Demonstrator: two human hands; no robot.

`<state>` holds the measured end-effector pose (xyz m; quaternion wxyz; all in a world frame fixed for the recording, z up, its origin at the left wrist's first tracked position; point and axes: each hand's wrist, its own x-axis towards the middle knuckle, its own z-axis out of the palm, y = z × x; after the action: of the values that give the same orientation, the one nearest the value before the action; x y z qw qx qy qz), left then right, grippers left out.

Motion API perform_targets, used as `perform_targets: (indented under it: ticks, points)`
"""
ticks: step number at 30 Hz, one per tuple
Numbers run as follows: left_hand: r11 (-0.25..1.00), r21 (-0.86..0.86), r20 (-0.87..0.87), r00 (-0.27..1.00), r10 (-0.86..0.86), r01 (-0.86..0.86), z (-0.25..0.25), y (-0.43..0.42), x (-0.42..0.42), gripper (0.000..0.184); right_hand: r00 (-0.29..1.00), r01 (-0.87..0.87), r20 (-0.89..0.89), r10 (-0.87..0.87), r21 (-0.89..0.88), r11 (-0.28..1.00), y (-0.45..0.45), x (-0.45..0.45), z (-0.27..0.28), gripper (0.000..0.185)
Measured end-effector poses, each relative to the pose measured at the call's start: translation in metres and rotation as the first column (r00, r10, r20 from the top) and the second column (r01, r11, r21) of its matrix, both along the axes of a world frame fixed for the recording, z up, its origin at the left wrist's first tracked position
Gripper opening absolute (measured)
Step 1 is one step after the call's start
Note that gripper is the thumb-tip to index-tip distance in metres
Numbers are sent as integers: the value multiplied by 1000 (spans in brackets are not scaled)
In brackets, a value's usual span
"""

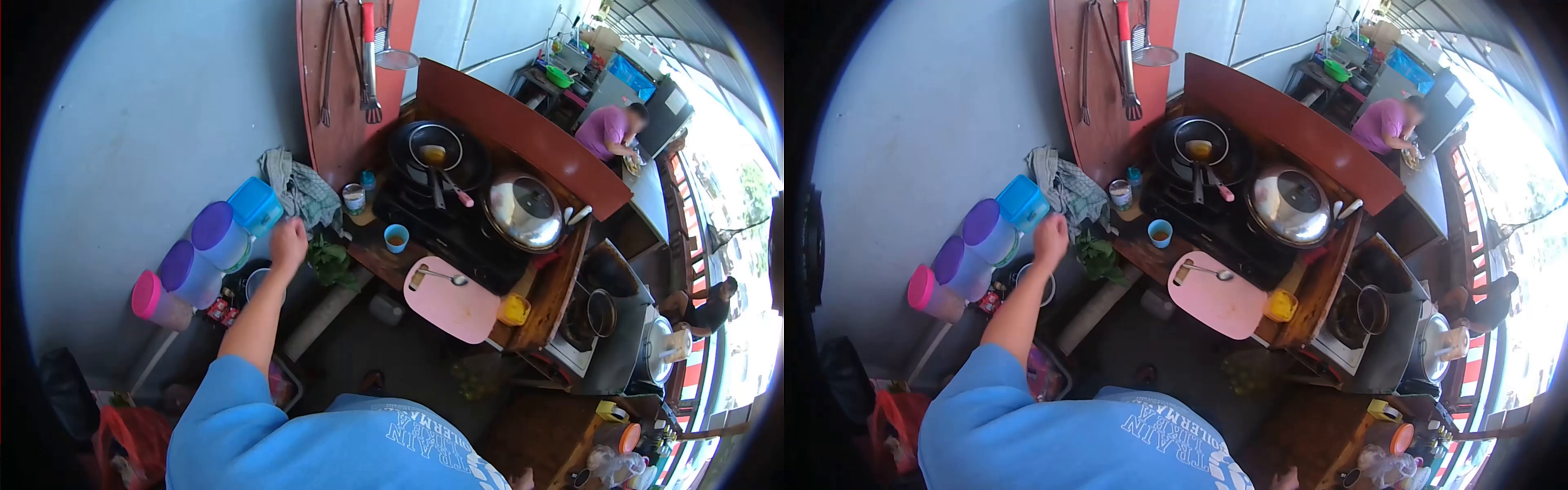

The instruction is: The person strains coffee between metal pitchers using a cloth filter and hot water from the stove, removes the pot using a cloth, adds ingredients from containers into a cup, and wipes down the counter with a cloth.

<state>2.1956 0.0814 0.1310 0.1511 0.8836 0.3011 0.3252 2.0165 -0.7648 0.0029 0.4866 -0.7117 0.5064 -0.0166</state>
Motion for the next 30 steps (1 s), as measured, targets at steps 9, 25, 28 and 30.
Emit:
perform_targets:
  ticks: [9, 25, 28, 30]
  points:
    - [979, 71, -681, 708, 188, -192, 86, 175, 118, 41, 697, -590, -316, 643, 256, 766, 73, 48, 15, 10]
    - [712, -540, 649, 760, 13, 449, 203, 163, 110, 27, 599, -715, -355, 717, 166, 679, 100, 31, 9, 10]
    - [733, -487, 755, 650, 81, 474, 234, 157, 102, 27, 534, -808, -346, 771, 59, 586, 109, 52, 5, 19]
    - [726, -432, 810, 584, 51, 535, 264, 139, 89, 28, 509, -833, -356, 784, 26, 552, 118, 60, 13, 20]
